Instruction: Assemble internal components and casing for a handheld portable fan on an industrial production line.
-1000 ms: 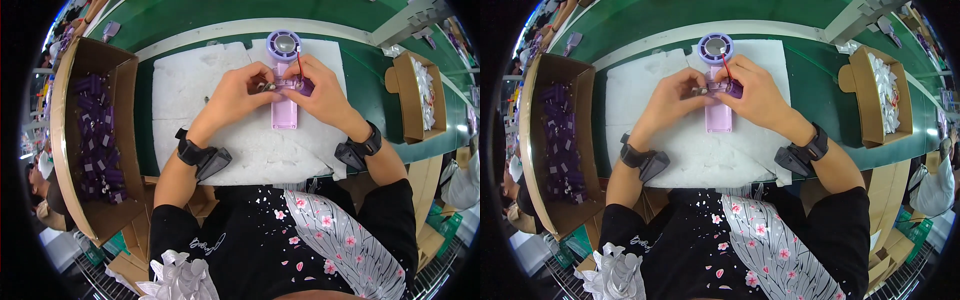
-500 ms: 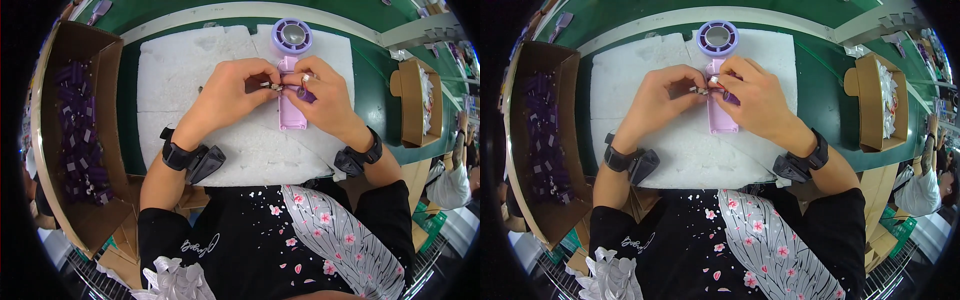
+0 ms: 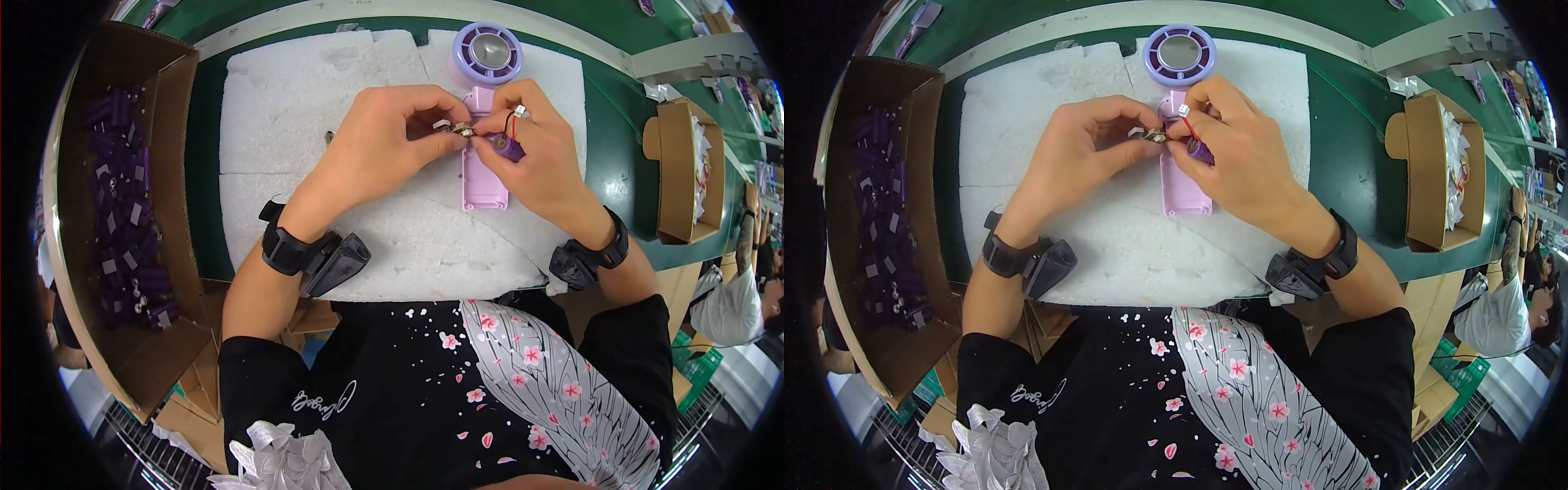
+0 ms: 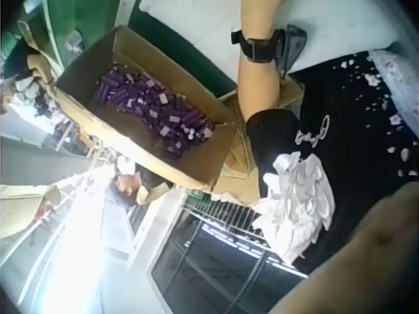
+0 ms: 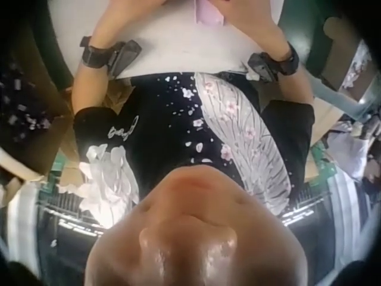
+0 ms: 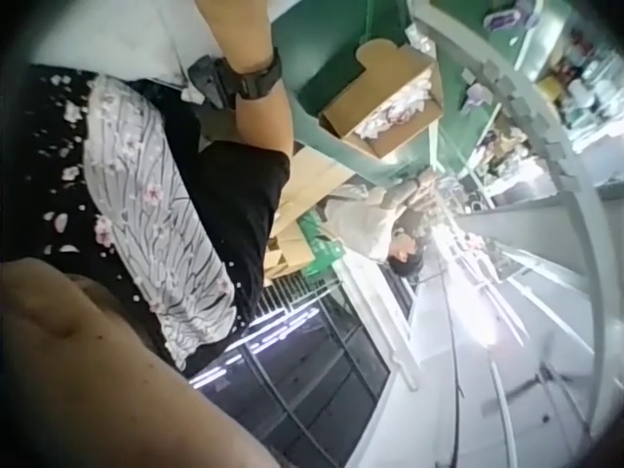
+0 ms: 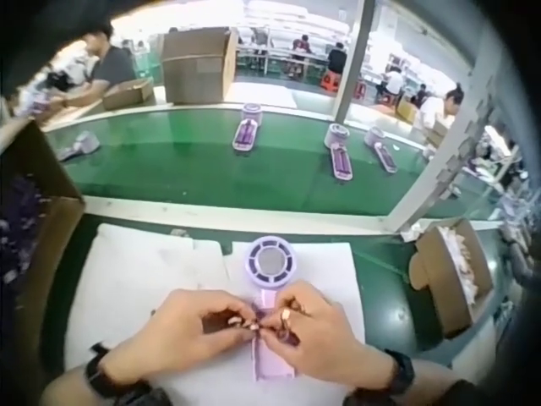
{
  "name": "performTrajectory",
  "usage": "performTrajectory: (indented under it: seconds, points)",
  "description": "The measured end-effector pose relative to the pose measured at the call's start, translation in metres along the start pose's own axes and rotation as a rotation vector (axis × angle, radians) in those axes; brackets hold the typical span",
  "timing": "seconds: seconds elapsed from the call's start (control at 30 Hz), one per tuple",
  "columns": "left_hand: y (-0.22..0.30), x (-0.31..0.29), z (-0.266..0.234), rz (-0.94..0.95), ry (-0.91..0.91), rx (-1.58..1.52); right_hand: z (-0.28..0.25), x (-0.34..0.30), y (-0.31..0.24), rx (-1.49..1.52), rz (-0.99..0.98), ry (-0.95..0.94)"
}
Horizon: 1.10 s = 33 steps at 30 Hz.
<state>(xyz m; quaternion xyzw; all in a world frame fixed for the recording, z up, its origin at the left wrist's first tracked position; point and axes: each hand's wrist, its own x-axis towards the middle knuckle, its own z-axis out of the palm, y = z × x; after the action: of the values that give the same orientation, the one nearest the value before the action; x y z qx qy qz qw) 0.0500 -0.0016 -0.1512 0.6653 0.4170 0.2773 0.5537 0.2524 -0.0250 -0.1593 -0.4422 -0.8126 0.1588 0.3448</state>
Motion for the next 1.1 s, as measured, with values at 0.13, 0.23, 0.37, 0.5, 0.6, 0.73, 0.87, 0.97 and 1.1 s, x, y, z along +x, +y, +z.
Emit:
performTrajectory:
  seconds: [0.13,0.23,0.37,0.5,0.6,0.73,0.87,0.97,1.1]
  points:
    - [-0.008,0.001,0.001,0.093,0.008,0.013,0.001,-0.004,0.001,0.022,0.027,-0.014]
    - [-0.008,0.0,0.002,0.198,0.015,0.084,0.0,-0.002,0.002,0.024,0.022,-0.033]
    - [-0.01,0.002,0.004,0.37,0.068,0.241,-0.001,-0.002,0.001,0.022,0.05,-0.063]
    - [-0.01,0.005,0.007,0.455,0.131,0.317,-0.004,0.001,0.001,0.011,0.023,-0.032]
    - [-0.005,0.004,0.01,0.43,0.078,0.36,-0.006,-0.002,0.002,0.003,0.037,-0.037]
    - [0.004,0.006,0.019,0.458,0.057,0.27,-0.011,-0.001,0.005,-0.023,0.022,-0.064]
    - [0.001,0.009,0.021,0.375,0.062,0.157,-0.011,-0.003,0.009,0.002,0.014,-0.069]
    - [0.003,0.01,0.021,0.415,0.101,0.161,-0.012,-0.002,0.01,0.018,0.003,-0.065]
    - [0.002,0.011,0.017,0.481,0.106,0.261,-0.016,-0.002,0.01,0.018,-0.019,-0.085]
